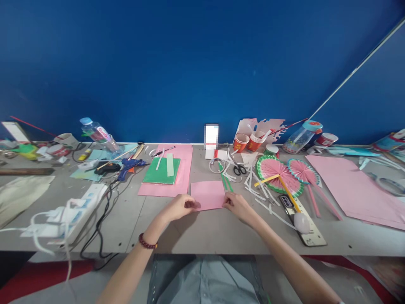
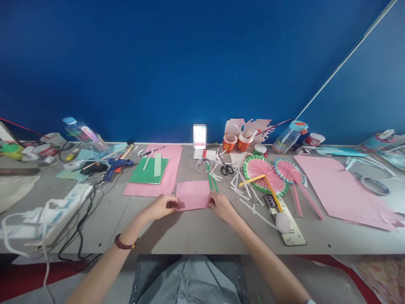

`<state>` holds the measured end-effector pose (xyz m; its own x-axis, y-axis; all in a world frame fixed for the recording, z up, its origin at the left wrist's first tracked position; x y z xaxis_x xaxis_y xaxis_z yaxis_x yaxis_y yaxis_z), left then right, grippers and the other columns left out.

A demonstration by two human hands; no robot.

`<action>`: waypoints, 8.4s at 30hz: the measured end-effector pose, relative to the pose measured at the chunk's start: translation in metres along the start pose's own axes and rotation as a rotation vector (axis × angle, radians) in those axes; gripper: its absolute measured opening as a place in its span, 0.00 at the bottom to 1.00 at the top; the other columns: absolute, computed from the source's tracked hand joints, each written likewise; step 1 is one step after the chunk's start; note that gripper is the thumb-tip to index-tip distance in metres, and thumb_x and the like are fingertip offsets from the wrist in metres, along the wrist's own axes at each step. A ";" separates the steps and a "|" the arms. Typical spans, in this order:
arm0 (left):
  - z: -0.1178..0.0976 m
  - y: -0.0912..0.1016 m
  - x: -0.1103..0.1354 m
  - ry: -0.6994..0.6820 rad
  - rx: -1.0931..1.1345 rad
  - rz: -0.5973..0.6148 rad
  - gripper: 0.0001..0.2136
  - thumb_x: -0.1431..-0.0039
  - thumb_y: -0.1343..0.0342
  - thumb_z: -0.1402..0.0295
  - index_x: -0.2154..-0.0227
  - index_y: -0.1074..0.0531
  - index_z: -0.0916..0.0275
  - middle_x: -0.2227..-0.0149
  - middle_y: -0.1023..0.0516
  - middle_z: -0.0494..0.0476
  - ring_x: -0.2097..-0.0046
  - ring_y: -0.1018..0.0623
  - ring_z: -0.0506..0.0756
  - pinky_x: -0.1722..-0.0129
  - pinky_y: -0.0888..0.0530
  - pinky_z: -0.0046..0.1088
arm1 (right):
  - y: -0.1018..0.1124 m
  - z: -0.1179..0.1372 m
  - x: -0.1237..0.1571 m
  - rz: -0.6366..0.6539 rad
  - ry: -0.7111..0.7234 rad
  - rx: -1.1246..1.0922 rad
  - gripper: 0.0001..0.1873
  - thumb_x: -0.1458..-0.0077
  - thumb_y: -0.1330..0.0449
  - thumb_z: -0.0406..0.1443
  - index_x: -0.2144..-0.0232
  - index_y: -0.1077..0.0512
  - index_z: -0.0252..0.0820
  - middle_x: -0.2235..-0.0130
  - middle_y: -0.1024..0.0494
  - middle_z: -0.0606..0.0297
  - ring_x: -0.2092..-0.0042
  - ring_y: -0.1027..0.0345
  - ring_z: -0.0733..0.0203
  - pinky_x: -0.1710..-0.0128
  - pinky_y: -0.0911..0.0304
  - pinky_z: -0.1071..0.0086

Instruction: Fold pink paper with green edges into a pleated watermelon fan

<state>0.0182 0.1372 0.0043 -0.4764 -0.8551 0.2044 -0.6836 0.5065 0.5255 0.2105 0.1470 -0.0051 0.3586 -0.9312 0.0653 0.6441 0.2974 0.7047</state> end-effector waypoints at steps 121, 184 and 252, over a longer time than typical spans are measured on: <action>-0.042 -0.079 0.054 -0.033 -0.831 -0.622 0.24 0.45 0.52 0.71 0.44 0.36 0.63 0.48 0.31 0.62 0.44 0.35 0.61 0.42 0.40 0.44 | -0.047 0.052 0.070 -0.259 0.037 0.671 0.26 0.46 0.45 0.36 0.43 0.38 0.50 0.46 0.31 0.59 0.43 0.46 0.45 0.48 0.52 0.49; -0.017 -0.027 0.096 0.020 -0.391 -0.305 0.06 0.43 0.45 0.65 0.64 0.27 0.56 0.62 0.27 0.56 0.57 0.29 0.58 0.59 0.29 0.35 | -0.038 0.061 -0.005 0.085 0.385 0.131 0.02 0.46 0.40 0.32 0.69 0.26 0.42 0.65 0.27 0.65 0.58 0.35 0.62 0.57 0.40 0.70; -0.009 0.017 -0.081 -0.177 -0.150 -0.127 0.07 0.44 0.46 0.71 0.66 0.23 0.61 0.61 0.21 0.55 0.59 0.23 0.54 0.57 0.30 0.28 | 0.027 -0.010 -0.073 0.011 0.029 -0.017 0.07 0.51 0.42 0.33 0.74 0.23 0.38 0.73 0.23 0.65 0.70 0.32 0.63 0.68 0.42 0.72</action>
<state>0.0501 0.2147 0.0045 -0.4905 -0.8714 -0.0118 -0.6608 0.3631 0.6569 0.2087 0.2253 0.0020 0.3848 -0.9215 0.0528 0.6511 0.3116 0.6921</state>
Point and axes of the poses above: each hand's wrist, its own x-axis away from the middle knuckle, its own y-axis out of the back of the hand, z = x × y, the point moved 9 cm from there along -x, towards the middle knuckle
